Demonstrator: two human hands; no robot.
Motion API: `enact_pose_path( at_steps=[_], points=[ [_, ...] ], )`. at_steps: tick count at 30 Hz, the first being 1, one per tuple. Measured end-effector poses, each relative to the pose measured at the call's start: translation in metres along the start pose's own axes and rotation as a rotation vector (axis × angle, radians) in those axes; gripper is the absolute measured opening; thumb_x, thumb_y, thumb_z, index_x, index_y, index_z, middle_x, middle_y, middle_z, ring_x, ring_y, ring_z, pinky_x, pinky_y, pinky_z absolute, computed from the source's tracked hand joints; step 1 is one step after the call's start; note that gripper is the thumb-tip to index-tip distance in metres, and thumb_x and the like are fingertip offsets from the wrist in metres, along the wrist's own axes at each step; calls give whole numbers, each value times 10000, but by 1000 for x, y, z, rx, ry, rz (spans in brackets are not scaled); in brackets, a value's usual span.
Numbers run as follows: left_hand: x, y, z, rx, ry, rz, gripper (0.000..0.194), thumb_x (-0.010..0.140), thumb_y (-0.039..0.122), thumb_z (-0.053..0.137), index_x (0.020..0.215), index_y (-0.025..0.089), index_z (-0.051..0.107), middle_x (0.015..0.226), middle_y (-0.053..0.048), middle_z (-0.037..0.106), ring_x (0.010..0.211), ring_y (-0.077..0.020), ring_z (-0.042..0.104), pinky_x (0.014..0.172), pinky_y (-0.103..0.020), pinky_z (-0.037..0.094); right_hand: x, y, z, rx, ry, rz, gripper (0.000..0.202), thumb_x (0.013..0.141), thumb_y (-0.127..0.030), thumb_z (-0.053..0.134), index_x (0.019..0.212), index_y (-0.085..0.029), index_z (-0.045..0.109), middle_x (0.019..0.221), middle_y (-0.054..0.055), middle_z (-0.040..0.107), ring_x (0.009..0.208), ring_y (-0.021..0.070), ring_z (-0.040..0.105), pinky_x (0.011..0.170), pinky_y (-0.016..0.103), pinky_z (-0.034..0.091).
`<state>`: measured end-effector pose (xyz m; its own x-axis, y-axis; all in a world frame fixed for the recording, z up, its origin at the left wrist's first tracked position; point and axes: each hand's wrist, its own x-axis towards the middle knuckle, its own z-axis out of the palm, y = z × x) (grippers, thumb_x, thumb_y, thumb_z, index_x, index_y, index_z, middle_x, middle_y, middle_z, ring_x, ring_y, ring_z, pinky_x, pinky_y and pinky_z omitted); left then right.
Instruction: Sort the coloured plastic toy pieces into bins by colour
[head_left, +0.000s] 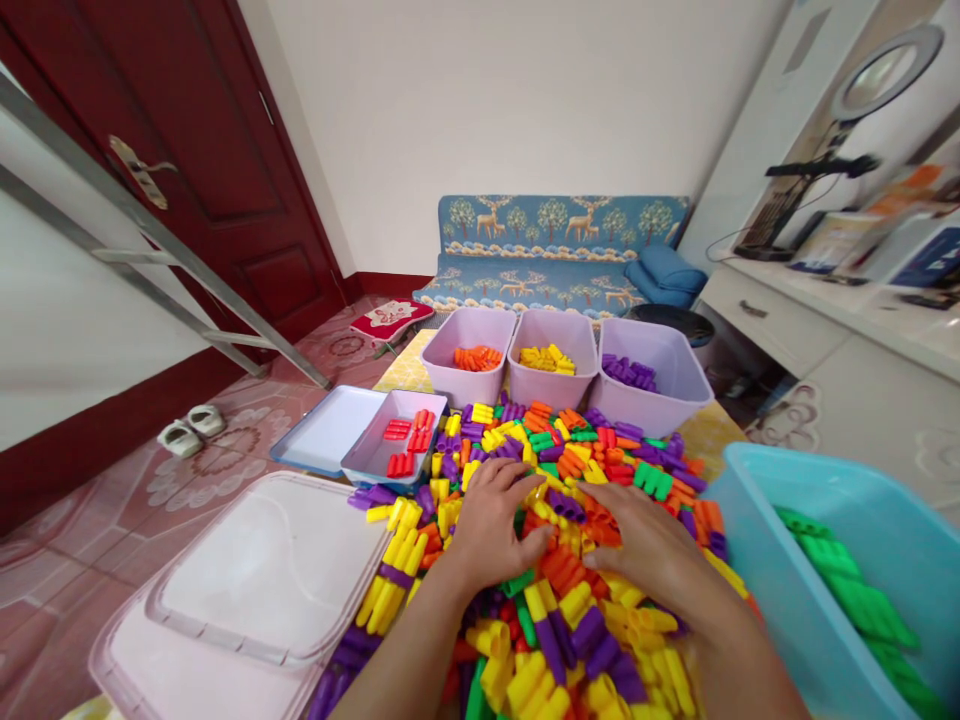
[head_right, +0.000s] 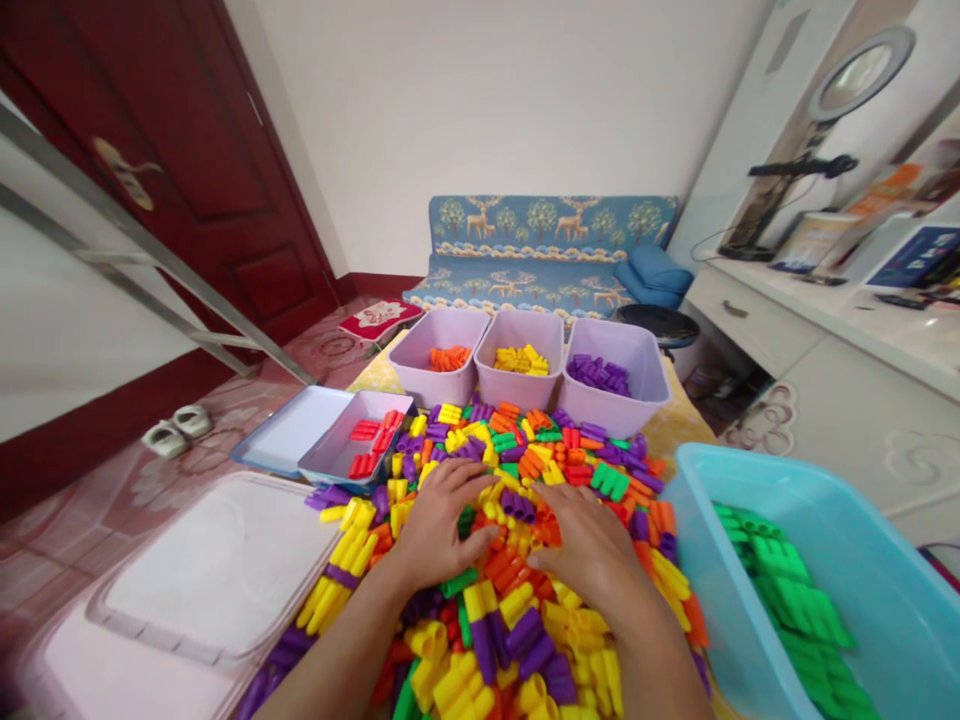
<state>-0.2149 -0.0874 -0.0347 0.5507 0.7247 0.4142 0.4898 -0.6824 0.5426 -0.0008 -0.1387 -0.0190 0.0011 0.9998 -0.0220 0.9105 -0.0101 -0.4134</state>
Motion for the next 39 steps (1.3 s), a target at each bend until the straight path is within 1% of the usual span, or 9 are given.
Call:
enact_pose_path(
  at_steps=[4, 6, 9, 16, 22, 26, 29, 34, 39],
  points=[
    [-2, -2, -3, 51, -79, 48, 705, 582, 343, 724, 1265, 271, 565, 1325, -100, 532, 1241, -348, 423, 1065, -541, 302, -7, 5, -2, -64, -1, 53, 628, 585, -238, 754, 1199, -249, 627, 1244, 117, 623, 1056, 351, 622, 861, 451, 487],
    [-2, -2, -2, 36, -66, 47, 669, 577, 272, 704, 1235, 274, 584, 1253, -89, 577, 1190, -327, 463, 1045, -513, 335, -8, 6, 0, -49, -6, 35, 552, 622, -259, 729, 1166, -254, 638, 1220, 101, 636, 1007, 330, 646, 828, 424, 499],
    [0, -1, 3, 3, -28, 9, 511, 622, 208, 680, 1127, 270, 639, 1071, -65, 649, 1069, -289, 521, 972, -467, 390, -6, 4, 6, 24, 17, 6, 528, 664, -291, 701, 1185, -254, 619, 1219, 103, 643, 1065, 323, 624, 910, 437, 466],
    [1, -6, 13, -93, 54, -90, 252, 789, 276, 635, 1029, 200, 635, 978, -71, 649, 961, -249, 557, 841, -386, 425, 7, -16, 15, 402, 115, -5, 389, 713, -238, 622, 1101, -208, 631, 1123, 73, 685, 1046, 275, 624, 961, 440, 441],
    [-1, -12, 17, -188, 144, -168, 246, 806, 342, 639, 994, 184, 637, 953, -78, 658, 911, -240, 588, 822, -371, 442, 12, -24, 17, 801, 100, 1, 373, 770, -273, 588, 1137, -201, 585, 1067, 49, 686, 934, 225, 655, 829, 367, 520],
    [-4, -13, 19, -196, 161, -155, 389, 829, 287, 608, 1210, 214, 585, 1074, -85, 662, 1012, -247, 584, 905, -394, 427, 10, -22, 12, 695, 156, -9, 353, 765, -281, 619, 1112, -217, 620, 1166, 56, 662, 1089, 251, 600, 960, 407, 448],
    [-4, -12, 19, -197, 166, -164, 452, 840, 252, 583, 1289, 230, 540, 1090, -85, 662, 1036, -247, 583, 917, -392, 425, 8, -15, 9, 614, 141, 10, 322, 770, -303, 623, 1078, -211, 641, 1134, 58, 678, 1092, 266, 598, 995, 435, 415],
    [-1, -10, 17, -278, 170, -149, 203, 855, 238, 559, 1004, 201, 692, 939, -66, 692, 904, -215, 614, 842, -343, 443, 8, -6, 10, 573, 141, 31, 326, 761, -313, 629, 1065, -199, 649, 1122, 61, 686, 1077, 274, 608, 992, 441, 420],
    [-1, -6, 15, -258, 134, -92, 143, 843, 234, 540, 864, 187, 673, 871, -60, 678, 885, -218, 595, 830, -347, 427, 7, -26, 18, 603, 223, -23, 453, 783, -326, 617, 1223, -224, 574, 1255, 73, 616, 1154, 257, 567, 996, 423, 432]
  ],
)
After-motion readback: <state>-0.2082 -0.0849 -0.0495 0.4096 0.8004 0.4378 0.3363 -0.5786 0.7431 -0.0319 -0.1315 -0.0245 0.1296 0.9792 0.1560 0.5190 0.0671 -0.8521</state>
